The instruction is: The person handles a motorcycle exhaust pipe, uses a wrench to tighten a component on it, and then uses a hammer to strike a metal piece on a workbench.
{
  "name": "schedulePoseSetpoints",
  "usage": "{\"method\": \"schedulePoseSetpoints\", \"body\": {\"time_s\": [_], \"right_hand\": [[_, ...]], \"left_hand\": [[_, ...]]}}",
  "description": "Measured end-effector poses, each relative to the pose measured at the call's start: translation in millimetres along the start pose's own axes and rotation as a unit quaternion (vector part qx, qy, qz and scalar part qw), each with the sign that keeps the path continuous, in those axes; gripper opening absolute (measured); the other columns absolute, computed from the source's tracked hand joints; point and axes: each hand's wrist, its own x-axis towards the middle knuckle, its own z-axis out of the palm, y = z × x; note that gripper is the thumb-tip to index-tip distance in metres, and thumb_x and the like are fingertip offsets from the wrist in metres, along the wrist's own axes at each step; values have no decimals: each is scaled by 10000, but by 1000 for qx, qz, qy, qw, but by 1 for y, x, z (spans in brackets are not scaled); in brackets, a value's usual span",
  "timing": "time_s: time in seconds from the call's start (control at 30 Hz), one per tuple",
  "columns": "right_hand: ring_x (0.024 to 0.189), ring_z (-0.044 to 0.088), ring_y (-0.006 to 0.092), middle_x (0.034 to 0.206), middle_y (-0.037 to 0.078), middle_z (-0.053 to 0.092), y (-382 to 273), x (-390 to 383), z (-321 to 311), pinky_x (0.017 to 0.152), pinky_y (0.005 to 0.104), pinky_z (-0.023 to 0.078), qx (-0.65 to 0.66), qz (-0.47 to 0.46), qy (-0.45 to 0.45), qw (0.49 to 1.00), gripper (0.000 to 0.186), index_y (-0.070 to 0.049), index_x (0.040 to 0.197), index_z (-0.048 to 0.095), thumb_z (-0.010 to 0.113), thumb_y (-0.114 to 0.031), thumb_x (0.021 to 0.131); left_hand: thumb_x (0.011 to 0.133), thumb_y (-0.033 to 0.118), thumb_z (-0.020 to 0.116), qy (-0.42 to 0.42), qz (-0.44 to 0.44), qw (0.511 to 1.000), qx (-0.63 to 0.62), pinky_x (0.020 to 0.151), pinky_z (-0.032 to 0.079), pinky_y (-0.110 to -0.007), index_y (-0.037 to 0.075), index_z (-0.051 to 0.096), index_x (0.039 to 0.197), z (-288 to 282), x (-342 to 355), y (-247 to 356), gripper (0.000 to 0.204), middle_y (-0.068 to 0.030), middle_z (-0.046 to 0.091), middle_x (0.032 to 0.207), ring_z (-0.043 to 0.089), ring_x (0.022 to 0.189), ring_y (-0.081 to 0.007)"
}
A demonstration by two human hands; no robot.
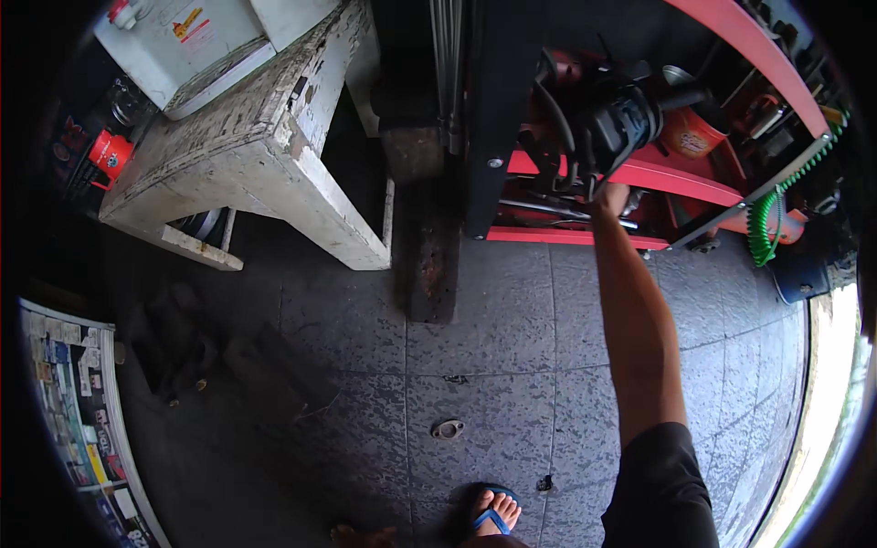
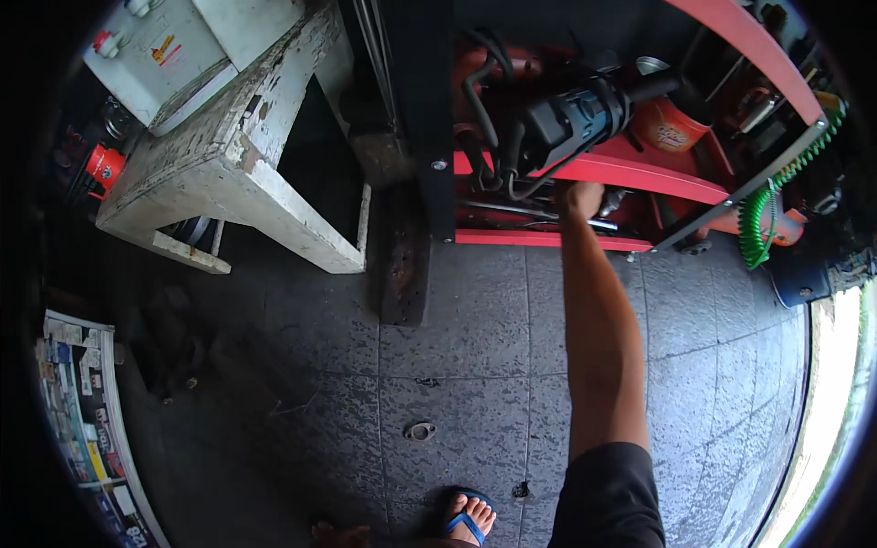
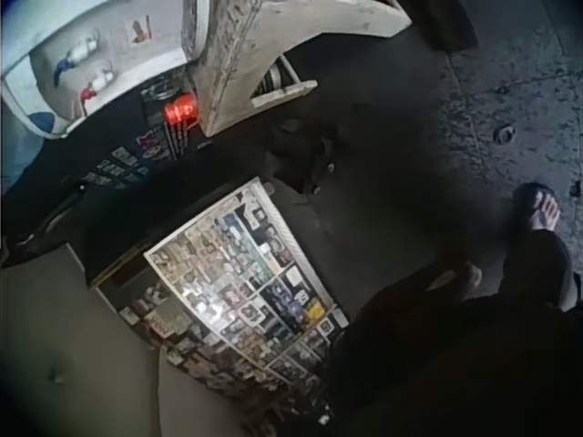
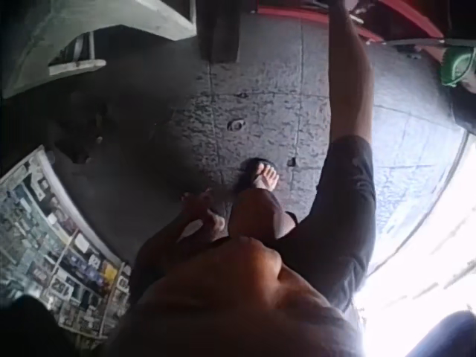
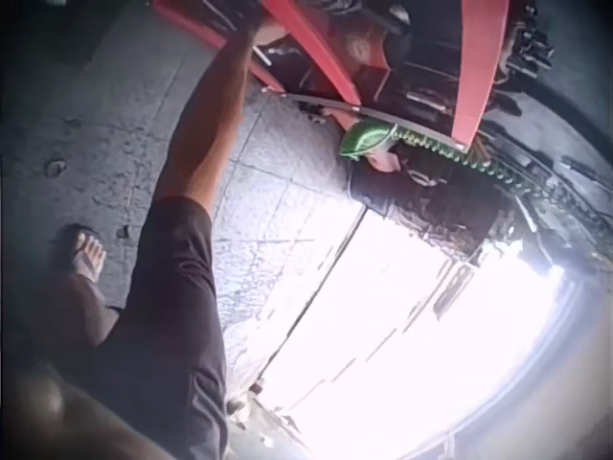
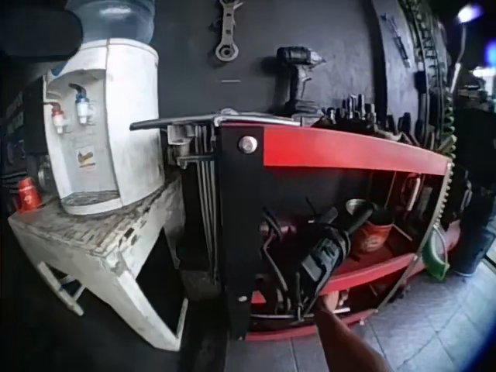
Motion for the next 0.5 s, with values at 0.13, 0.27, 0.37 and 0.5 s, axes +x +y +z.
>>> {"method": "schedulePoseSetpoints", "body": {"time_s": [0.13, 0.27, 0.37, 0.5], "right_hand": [[1298, 514, 336, 1390, 114, 554, 32, 38, -19, 1000, 540, 440, -189, -41, -175, 965, 659, -211, 1351, 545, 604, -622, 840], [1229, 576, 357, 1315, 106, 622, 44, 68, -36, 955, 516, 481, -280, -61, -295, 911, 651, -274, 1368, 546, 597, -652, 840], [1161, 613, 374, 1245, 162, 652, 36, 37, -58, 941, 479, 494, -230, -113, -369, 893, 552, -235, 1321, 583, 593, -557, 873], [1131, 604, 422, 1233, 237, 628, 94, 49, -64, 945, 528, 466, -138, -143, -196, 960, 557, -117, 1291, 571, 570, -505, 890]], "left_hand": [[952, 396, 555, -97, -28, 975, -197, 719, 506, -422, 126, 558, 1324, -104, 24, 21, 460, -103, 696, 904, 658, 765, -253], [957, 376, 575, -134, -181, 877, -424, 829, 527, -375, 90, 518, 1387, -187, 70, 39, 519, -128, 715, 938, 699, 884, -262], [948, 332, 597, -130, -234, 843, -466, 828, 528, -384, 53, 554, 1329, -205, 96, 43, 474, -123, 713, 946, 700, 896, -250], [934, 264, 628, -46, -210, 891, -399, 766, 537, -389, 37, 613, 1196, -189, 115, 34, 347, -105, 695, 940, 687, 844, -252]]}}
